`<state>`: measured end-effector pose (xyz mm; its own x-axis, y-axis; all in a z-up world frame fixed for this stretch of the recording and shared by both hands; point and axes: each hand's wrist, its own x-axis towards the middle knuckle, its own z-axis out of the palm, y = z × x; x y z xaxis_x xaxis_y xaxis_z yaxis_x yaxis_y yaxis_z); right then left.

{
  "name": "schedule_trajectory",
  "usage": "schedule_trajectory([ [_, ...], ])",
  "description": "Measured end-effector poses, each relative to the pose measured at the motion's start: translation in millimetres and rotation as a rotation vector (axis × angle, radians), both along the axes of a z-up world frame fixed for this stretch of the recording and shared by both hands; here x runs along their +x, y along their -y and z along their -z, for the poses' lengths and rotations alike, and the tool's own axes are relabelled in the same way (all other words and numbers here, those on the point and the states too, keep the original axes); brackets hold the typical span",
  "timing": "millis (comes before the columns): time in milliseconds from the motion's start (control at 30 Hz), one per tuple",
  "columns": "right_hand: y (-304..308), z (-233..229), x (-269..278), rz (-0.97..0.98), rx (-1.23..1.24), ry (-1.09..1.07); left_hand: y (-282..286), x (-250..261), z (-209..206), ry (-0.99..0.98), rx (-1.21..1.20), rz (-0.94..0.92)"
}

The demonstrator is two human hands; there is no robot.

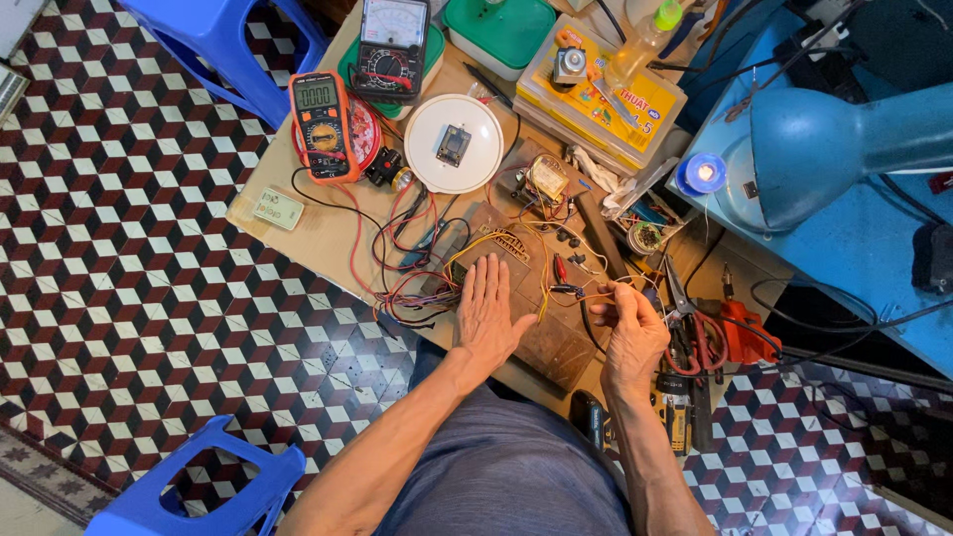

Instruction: The person uses a multimeter to test an electronic device on a cluttered workbench. They connect probes to various points on the device, observe the multimeter display, and adjust connections throughout the clip.

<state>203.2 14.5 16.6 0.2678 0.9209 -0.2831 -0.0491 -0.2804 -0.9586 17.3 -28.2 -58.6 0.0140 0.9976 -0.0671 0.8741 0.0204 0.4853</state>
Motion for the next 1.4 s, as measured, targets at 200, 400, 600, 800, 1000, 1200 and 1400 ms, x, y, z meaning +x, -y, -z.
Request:
schedule_trajectory([
  [200, 3.0, 1.3, 0.0, -0.005, -0.037, -0.056, 1.3, 1.0, 4.8, 0.018, -0.005, -0.01],
  [400, 2.3, 1.2, -5.1, -0.015, -0.06, -0.057, 2.6, 3.0, 12.0, -0.044, -0.003, -0.009],
  [600, 1.2, -2.5, -3.1, -0.016, -0.036, -0.033, 2.7, 3.8, 13.1, -0.09, -0.01, 0.001],
  [800, 0.3, -2.3, 0.2, -0.003, -0.016, -0.013, 3.3, 0.1, 7.8, -0.116, -0.012, 0.022],
  [1000, 1.0, -0.4, 0.6, 0.025, -0.037, -0.049, 4.1, -1.5, 7.5, -0.087, 0.043, 0.017],
  [1200, 1.7, 0.2, 1.4, 0.031, -0.05, -0.027, 4.9, -2.8, 12.3, -0.077, 0.06, 0.018],
  [1400, 2.0, 0.0, 3.5, 0.018, -0.042, -0.046, 5.9, -5.8, 18.8, -0.084, 0.074, 0.03],
])
